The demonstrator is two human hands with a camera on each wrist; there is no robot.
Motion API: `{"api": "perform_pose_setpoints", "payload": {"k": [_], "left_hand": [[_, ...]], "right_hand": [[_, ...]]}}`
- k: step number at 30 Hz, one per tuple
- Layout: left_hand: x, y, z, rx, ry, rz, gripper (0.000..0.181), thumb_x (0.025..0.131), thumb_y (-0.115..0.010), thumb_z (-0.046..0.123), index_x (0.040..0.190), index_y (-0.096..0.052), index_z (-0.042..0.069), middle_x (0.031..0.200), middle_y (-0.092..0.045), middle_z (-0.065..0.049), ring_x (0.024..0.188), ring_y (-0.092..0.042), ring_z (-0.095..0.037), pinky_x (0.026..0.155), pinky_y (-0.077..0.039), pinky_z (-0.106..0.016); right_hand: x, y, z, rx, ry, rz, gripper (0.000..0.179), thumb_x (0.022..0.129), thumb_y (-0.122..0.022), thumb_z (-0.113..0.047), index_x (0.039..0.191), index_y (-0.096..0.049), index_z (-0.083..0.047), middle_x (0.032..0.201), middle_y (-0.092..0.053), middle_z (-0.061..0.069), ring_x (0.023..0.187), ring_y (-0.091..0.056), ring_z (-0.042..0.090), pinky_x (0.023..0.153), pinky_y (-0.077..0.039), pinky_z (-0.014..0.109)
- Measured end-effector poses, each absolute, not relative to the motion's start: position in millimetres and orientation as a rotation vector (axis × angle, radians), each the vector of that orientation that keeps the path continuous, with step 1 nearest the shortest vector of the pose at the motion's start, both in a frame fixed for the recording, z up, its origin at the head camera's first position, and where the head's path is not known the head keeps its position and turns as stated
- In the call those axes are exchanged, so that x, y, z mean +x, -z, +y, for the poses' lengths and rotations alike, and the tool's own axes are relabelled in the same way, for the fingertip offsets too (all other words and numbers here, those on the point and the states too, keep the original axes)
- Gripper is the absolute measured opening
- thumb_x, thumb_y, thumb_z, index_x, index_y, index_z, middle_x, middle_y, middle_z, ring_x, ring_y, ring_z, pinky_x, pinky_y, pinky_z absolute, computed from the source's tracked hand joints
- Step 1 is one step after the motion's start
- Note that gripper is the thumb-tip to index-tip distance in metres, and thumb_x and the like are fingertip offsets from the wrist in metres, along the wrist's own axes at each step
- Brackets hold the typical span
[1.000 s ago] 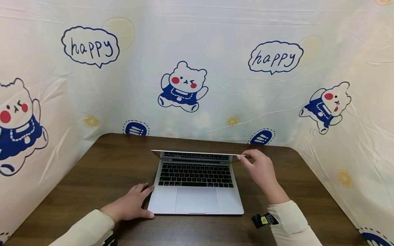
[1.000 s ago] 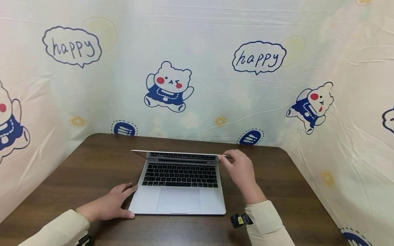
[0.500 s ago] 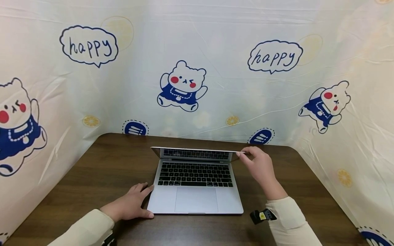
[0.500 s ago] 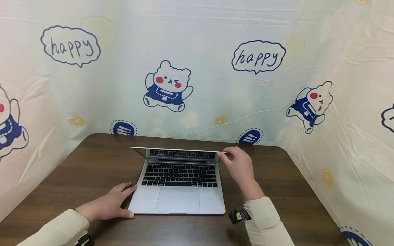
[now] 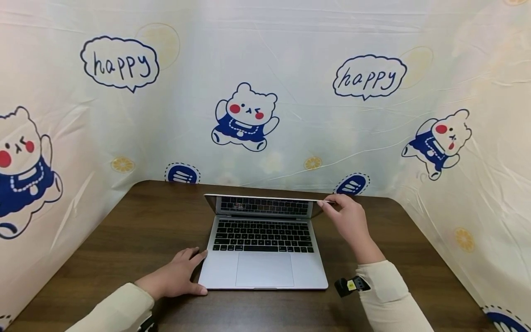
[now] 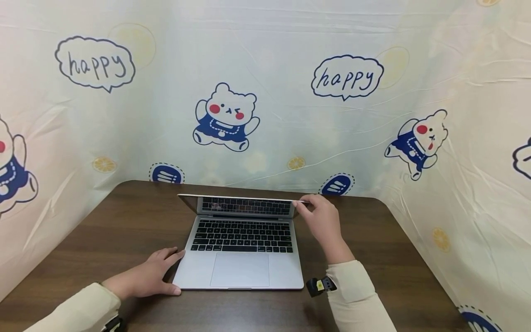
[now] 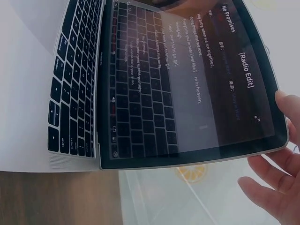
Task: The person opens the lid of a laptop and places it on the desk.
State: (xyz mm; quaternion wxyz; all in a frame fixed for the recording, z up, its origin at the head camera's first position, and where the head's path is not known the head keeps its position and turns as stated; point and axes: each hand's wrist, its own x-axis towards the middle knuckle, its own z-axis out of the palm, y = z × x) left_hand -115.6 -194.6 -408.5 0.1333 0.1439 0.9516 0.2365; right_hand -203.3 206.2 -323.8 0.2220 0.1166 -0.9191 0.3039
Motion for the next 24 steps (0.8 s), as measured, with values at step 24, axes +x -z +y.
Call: {"api": "perform_pose_setpoints", "payload": {"k": [24], "left_hand": [[-119.8, 417.4, -197.6, 0.396, -0.669, 2.758, 0.096, 0.071, -0.082, 0.048, 0.142, -0.042, -0.002, 0.144, -0.031, -0.034, 0.132, -0.027, -0.054, 0.098, -0.032, -0.066]], "right_hand": [[-215.8, 316.9, 206.0, 0.241, -0.96, -2.595, 0.035, 0.092, -0.065, -0.041, 0.104, -0.072, -0.01, 0.106, -0.069, 0.01, 0.088, -0.06, 0.023, 0.075, -0.048, 0.04]]}}
